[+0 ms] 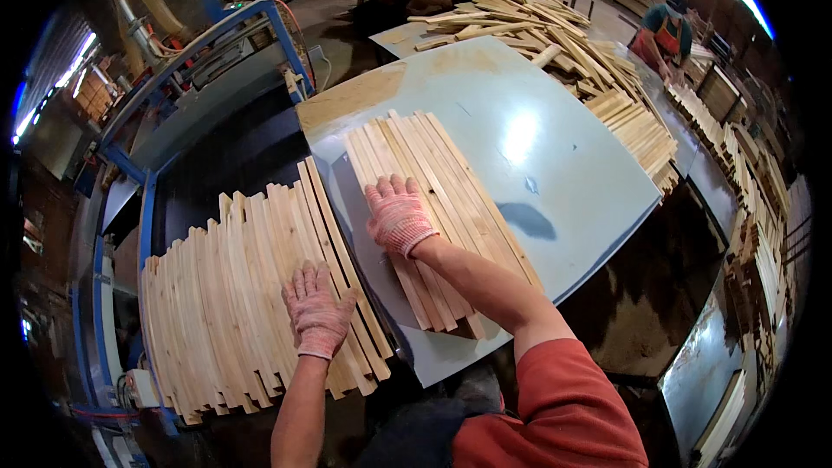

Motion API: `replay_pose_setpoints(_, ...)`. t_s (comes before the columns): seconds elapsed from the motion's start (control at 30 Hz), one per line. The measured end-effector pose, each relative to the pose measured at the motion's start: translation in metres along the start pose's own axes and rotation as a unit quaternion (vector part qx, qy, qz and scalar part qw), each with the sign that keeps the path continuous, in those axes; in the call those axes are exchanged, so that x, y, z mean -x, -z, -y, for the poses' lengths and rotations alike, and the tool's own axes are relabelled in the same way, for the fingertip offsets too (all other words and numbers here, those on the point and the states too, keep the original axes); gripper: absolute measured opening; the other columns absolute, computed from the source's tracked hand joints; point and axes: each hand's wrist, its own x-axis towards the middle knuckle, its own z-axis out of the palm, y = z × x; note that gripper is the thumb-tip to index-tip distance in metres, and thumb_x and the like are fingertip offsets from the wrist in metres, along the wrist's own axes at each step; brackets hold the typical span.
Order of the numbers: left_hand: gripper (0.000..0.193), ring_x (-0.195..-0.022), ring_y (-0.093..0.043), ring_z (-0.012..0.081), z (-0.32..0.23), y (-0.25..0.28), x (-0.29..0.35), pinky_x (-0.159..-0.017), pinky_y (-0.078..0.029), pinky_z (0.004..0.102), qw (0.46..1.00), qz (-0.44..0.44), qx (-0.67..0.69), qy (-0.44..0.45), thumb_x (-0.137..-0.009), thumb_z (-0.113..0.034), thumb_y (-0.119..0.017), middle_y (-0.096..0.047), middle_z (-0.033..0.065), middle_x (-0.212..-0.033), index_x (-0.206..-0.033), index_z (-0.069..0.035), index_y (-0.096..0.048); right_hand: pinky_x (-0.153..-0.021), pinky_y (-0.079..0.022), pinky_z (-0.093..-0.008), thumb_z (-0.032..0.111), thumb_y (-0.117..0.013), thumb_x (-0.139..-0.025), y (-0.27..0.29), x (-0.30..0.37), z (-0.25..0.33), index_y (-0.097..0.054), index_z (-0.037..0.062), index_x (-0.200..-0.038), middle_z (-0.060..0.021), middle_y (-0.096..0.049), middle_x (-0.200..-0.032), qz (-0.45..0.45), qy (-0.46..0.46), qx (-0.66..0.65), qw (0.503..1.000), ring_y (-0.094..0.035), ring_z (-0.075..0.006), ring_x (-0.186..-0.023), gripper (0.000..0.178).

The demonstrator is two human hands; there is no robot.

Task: The person repeatedly picks up stacks of light-colored wooden planks from a table and places them onto a conveyor belt. The person wears gloves and handles the planks in batches, aligning them before feeding them into the machine.

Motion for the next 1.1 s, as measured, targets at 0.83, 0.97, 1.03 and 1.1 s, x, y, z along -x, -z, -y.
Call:
replay_pose_setpoints(0.83, 0.091, -0.157, -0.028, 0.0436, 0.058, -0.035, 0.029, -0.131, -0.016, 0.0525, 0.928, -0.182, 0.324, 0.015, -0.095, -0.055, -0.067, -0.034, 0.0254, -0.168, -0.163, -0.004, -0.035, -0.073, -0.056, -0.0611, 0.013, -0.047, -0.101, 0.046, 0.034, -0.014, -0.053, 0.0016, -0.142, -0.0273, -0.073, -0.09, 0.088, -0.099, 0.033, 0.991, -0.072, -0.049, -0.081, 0.043)
replay_pose_setpoints(0.97, 0.096, -0.157, -0.027, 0.0453, 0.196, -0.036, 0.066, -0.131, -0.015, 0.0539, 0.917, -0.292, 0.179, 0.205, -0.094, -0.052, -0.069, -0.031, 0.0288, -0.168, -0.163, 0.001, -0.03, -0.1, -0.051, -0.0516, 0.005, -0.057, -0.089, 0.045, 0.04, -0.059, -0.049, 0.0045, -0.151, -0.0241, -0.06, -0.141, 0.076, -0.068, 0.127, 0.987, -0.059, -0.0402, -0.13, 0.063)
replay_pose_setpoints(1.03, 0.1, -0.158, -0.022, 0.0448, 0.273, -0.021, 0.1, -0.131, -0.012, 0.0546, 0.904, -0.272, 0.081, 0.32, -0.094, -0.057, -0.066, -0.027, 0.0267, -0.17, -0.165, 0.002, -0.025, -0.11, -0.044, -0.0503, 0.004, -0.06, -0.085, 0.028, 0.053, -0.081, -0.05, 0.0047, -0.15, -0.0208, -0.054, -0.149, 0.007, -0.028, 0.194, 0.981, -0.05, -0.0388, -0.14, 0.066)
replay_pose_setpoints(1.1, 0.101, -0.16, -0.019, 0.0423, 0.326, 0.011, 0.135, -0.131, -0.01, 0.0534, 0.872, -0.195, 0.007, 0.45, -0.096, -0.06, -0.062, -0.023, 0.0245, -0.173, -0.166, 0.0, -0.023, -0.116, -0.039, -0.0491, 0.002, -0.061, -0.084, 0.017, 0.049, -0.096, -0.048, 0.0048, -0.151, -0.0194, -0.05, -0.155, -0.01, -0.052, 0.201, 0.978, -0.045, -0.0387, -0.145, 0.069)
